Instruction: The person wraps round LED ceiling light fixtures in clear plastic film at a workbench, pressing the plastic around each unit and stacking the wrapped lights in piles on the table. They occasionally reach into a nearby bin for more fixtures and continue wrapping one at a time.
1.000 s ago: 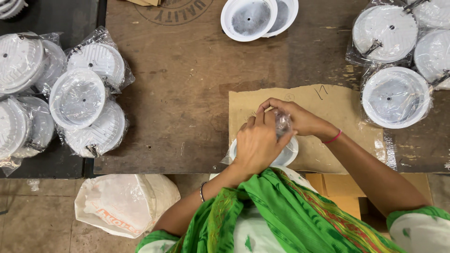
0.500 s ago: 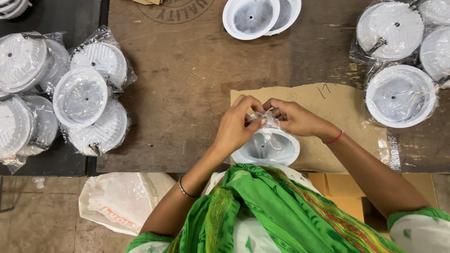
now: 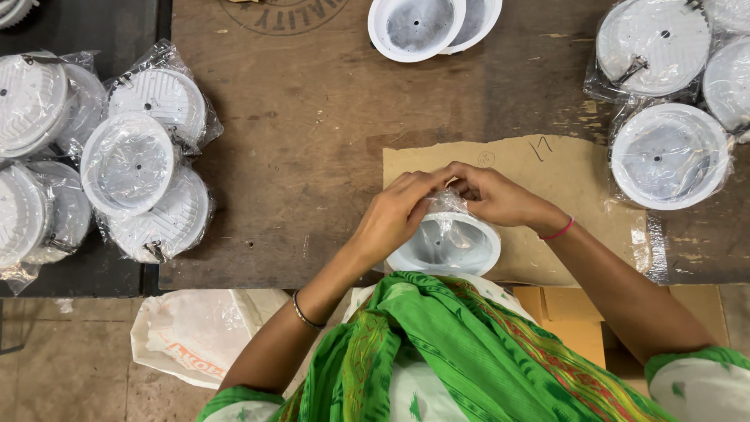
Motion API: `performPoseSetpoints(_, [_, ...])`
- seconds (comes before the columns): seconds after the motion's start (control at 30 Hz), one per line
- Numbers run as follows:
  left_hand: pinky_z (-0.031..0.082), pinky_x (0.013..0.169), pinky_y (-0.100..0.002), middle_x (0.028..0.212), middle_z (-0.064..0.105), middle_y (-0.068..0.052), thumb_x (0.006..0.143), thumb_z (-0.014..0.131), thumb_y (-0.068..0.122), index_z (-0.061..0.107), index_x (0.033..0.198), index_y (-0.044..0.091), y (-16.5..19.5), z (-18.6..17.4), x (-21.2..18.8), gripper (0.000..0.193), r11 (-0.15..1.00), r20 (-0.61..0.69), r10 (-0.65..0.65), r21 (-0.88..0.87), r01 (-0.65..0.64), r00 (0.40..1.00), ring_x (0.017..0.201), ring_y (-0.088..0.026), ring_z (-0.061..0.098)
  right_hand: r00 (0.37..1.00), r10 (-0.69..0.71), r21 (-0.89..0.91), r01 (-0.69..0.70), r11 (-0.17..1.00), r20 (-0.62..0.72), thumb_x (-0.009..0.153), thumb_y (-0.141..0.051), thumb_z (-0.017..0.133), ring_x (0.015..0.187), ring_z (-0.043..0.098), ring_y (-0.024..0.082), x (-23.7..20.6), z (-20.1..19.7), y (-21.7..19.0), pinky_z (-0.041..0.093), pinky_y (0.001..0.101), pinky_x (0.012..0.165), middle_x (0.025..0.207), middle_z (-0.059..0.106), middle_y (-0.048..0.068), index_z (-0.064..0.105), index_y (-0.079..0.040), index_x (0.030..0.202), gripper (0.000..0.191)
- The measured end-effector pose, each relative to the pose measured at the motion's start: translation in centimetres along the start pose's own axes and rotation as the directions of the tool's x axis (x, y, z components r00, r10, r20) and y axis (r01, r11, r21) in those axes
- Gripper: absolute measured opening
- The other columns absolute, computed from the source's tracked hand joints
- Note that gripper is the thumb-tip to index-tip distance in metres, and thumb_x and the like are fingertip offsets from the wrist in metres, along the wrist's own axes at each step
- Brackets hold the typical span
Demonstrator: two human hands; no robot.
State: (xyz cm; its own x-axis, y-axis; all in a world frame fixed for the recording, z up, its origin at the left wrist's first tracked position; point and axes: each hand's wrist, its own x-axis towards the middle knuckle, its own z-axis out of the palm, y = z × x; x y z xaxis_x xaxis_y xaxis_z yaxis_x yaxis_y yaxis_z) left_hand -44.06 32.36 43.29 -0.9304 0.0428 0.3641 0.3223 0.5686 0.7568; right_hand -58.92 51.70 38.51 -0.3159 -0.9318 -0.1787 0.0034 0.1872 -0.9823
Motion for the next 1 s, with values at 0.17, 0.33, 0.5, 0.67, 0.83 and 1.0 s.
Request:
performPoseSetpoints(0.17, [0.059,0.092,-0.036,0.118,0.071,-0.003,0.085,0.065,-0.005,0.073,0.109,0.011,-0.9,0.4,-0.7,0.029,0.989,0.022,0.083,0.123,-0.085,0.996,0.11,-0.025,0.069,0.998,0.058,-0.016,-0.058,0.998,0.015,0.099,-0.006,0.062,0.091,0.064,0.007,-0.2,-0.1,-0.7,0.054,0.0262,0.077,0.102,0.074,0.009,0.055,-0.003,0.125,0.027])
performPoseSetpoints(0.33, [0.059,0.093,-0.038,0.121,0.071,-0.008,0.088,0.061,-0.003,0.072,0.119,0.01,-0.2,-1.1,-1.1,0.035,0.998,0.129,-0.022,0.055,0.015,0.991,0.108,-0.028,0.071,0.997,0.066,0.009,-0.066,0.998,0.026,0.098,-0.003,0.06,0.091,0.065,0.007,0.0,-0.3,-1.0,0.055,0.0255,0.078,0.1,0.074,0.007,0.054,-0.002,0.121,0.024])
performPoseSetpoints(0.5, [0.056,0.087,-0.042,0.114,0.07,-0.015,0.093,0.072,0.018,0.067,0.115,0.004,0.7,-0.6,-1.5,0.027,0.997,0.107,-0.072,0.016,0.07,0.992,0.102,-0.035,0.069,0.999,0.034,-0.11,-0.03,0.993,0.034,0.095,0.004,0.059,0.088,0.065,0.009,0.2,-0.8,-1.2,0.053,0.0277,0.077,0.096,0.074,0.008,0.058,-0.002,0.118,0.024])
performPoseSetpoints(0.67, [0.055,0.086,-0.043,0.107,0.072,-0.019,0.093,0.07,0.014,0.068,0.114,0.001,-1.6,1.3,-2.9,0.024,0.964,0.167,-0.259,-0.02,0.266,0.951,0.099,-0.038,0.07,0.994,-0.095,-0.202,0.105,0.974,0.06,0.093,0.006,0.058,0.091,0.069,0.012,-0.3,-0.3,-1.8,0.056,0.0299,0.081,0.099,0.075,0.006,0.066,-0.002,0.109,0.02])
performPoseSetpoints(0.83, [0.056,0.079,-0.04,0.104,0.072,-0.022,0.093,0.067,0.012,0.069,0.114,0.001,-2.1,2.3,-3.7,0.024,0.931,0.128,-0.357,-0.034,0.364,0.925,0.092,-0.039,0.072,0.992,-0.094,-0.315,0.117,0.942,0.086,0.096,-0.004,0.058,0.089,0.074,0.016,-1.2,-0.1,-3.1,0.057,0.033,0.082,0.1,0.077,0.009,0.07,-0.004,0.114,0.022])
performPoseSetpoints(1.0, [0.054,0.067,-0.039,0.085,0.07,-0.023,0.093,0.063,0.014,0.07,0.112,0.005,-1.9,1.6,-2.5,0.022,0.866,0.2,-0.491,0.01,0.499,0.848,0.069,-0.033,0.071,0.984,-0.134,-0.32,0.166,0.933,0.12,0.098,-0.012,0.066,0.099,0.071,0.025,-3.0,0.1,-4.4,0.055,0.0386,0.086,0.11,0.073,0.014,0.061,-0.003,0.124,0.028])
